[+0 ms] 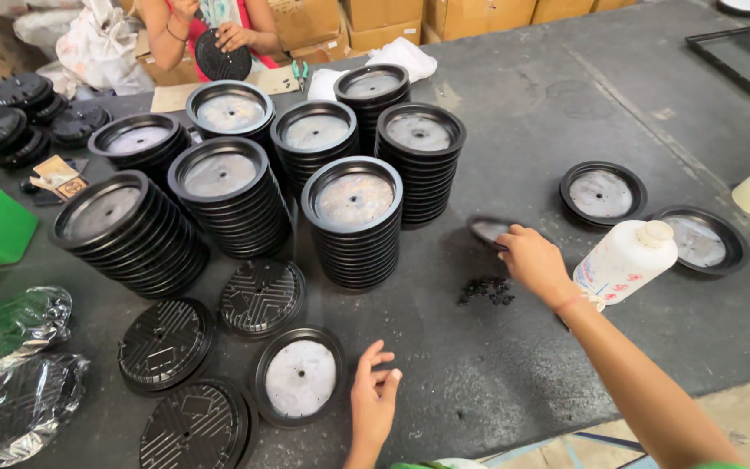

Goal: The person assembles black plastic lids by wiping the inner surface with a cloth, placing a small black insert into the center, and stacking the finished units. The person also handles wrapped lid stacks, unwraps them, and places them on the table.

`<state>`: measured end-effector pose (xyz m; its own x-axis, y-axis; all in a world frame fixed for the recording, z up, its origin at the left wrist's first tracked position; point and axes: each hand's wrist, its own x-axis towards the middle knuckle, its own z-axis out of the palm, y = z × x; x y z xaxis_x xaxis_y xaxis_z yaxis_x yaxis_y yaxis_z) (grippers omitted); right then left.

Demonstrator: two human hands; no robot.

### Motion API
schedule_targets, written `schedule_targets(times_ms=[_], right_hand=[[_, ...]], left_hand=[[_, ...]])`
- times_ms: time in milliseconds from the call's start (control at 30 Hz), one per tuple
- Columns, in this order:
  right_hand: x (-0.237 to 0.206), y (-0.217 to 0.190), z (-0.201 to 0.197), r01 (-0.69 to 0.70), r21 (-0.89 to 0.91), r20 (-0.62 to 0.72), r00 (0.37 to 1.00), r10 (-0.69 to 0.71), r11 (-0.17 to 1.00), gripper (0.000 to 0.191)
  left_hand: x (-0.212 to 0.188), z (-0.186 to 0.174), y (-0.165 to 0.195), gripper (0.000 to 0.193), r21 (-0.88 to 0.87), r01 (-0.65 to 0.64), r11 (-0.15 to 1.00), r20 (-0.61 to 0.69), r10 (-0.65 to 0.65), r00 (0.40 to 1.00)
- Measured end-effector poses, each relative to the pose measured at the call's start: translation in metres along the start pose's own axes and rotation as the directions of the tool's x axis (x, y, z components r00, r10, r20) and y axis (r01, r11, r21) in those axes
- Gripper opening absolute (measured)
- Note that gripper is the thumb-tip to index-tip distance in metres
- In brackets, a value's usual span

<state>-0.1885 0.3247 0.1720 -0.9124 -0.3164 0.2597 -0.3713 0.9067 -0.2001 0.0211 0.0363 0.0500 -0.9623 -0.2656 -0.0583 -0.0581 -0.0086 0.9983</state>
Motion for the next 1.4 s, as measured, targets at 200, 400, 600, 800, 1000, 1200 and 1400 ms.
schedule_targets(times_ms=[200, 400, 600, 800, 1000, 1200, 1400], right_hand=[[0.02, 0.044, 0.072, -0.052, -0.21, -0.102, 0.994, 0.031, 0.976, 0.017], [0.046, -0.006, 0.096, 0.085, 0.136, -0.276, 0.96, -0.045, 0.987, 0.044], [0.099, -0.065, 0.127, 0.501, -0.104, -0.321, 0.801, -0.506, 0.859, 0.037], [0.143, -0.061, 0.151, 0.682, -0.358, 0.029, 0.691, -0.722, 0.638, 0.03], [0.168, -0.058, 0.179, 0.692, -0.489, 0.279, 0.701, -0.657, 0.531, 0.033], [0.17, -0.053, 0.183, 0.662, -0.419, 0.182, 0.732, -0.657, 0.621, 0.035], [0.17, -0.038, 0.155, 0.586, -0.487, 0.109, 0.776, -0.621, 0.648, 0.045]], left_hand=[[0.01, 0.002, -0.02, 0.049, 0.133, -0.035, 0.99, -0.073, 0.045, 0.996], [0.019, 0.012, -0.04, 0.041, 0.338, -0.08, 0.938, -0.148, 0.137, 0.98], [0.026, 0.013, -0.05, 0.033, 0.459, -0.082, 0.885, -0.159, 0.173, 0.972], [0.028, 0.017, -0.064, 0.028, 0.49, -0.004, 0.872, -0.235, 0.136, 0.962], [0.041, 0.014, -0.09, 0.023, 0.449, -0.131, 0.884, -0.184, 0.235, 0.954], [0.055, 0.019, -0.094, 0.019, 0.409, -0.381, 0.829, -0.201, 0.489, 0.849], [0.074, 0.017, -0.082, 0.015, 0.368, -0.593, 0.717, -0.035, 0.647, 0.761]])
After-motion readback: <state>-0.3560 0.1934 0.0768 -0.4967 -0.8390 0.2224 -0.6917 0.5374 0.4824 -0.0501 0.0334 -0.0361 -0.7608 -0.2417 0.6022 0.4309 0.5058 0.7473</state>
